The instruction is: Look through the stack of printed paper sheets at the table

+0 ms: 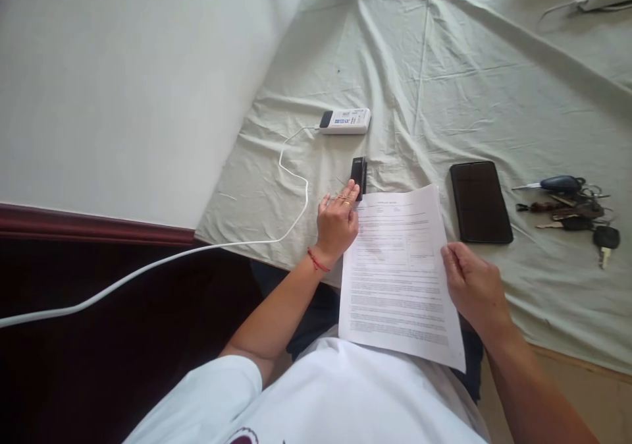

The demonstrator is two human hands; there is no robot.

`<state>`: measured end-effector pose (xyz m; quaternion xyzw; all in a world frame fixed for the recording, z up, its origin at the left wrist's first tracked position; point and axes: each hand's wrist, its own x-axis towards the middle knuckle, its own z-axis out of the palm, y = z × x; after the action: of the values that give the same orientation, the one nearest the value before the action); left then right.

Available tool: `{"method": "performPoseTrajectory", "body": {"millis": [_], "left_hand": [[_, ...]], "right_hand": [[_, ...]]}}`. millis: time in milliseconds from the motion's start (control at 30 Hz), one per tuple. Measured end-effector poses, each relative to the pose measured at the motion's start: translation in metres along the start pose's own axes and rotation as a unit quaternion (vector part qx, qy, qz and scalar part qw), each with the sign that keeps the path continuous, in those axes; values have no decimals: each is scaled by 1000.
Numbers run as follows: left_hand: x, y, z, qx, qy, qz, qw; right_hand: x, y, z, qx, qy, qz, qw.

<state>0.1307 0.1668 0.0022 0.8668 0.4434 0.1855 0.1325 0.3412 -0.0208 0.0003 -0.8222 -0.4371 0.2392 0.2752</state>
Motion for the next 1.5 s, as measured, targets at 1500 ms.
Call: {"method": "performPoseTrajectory", "body": {"millis": [1500], "left_hand": [[-14,-28,12,-169,170,-181,954]], "right_hand": [[66,-43,-48,-54,21,-85,995]]}}
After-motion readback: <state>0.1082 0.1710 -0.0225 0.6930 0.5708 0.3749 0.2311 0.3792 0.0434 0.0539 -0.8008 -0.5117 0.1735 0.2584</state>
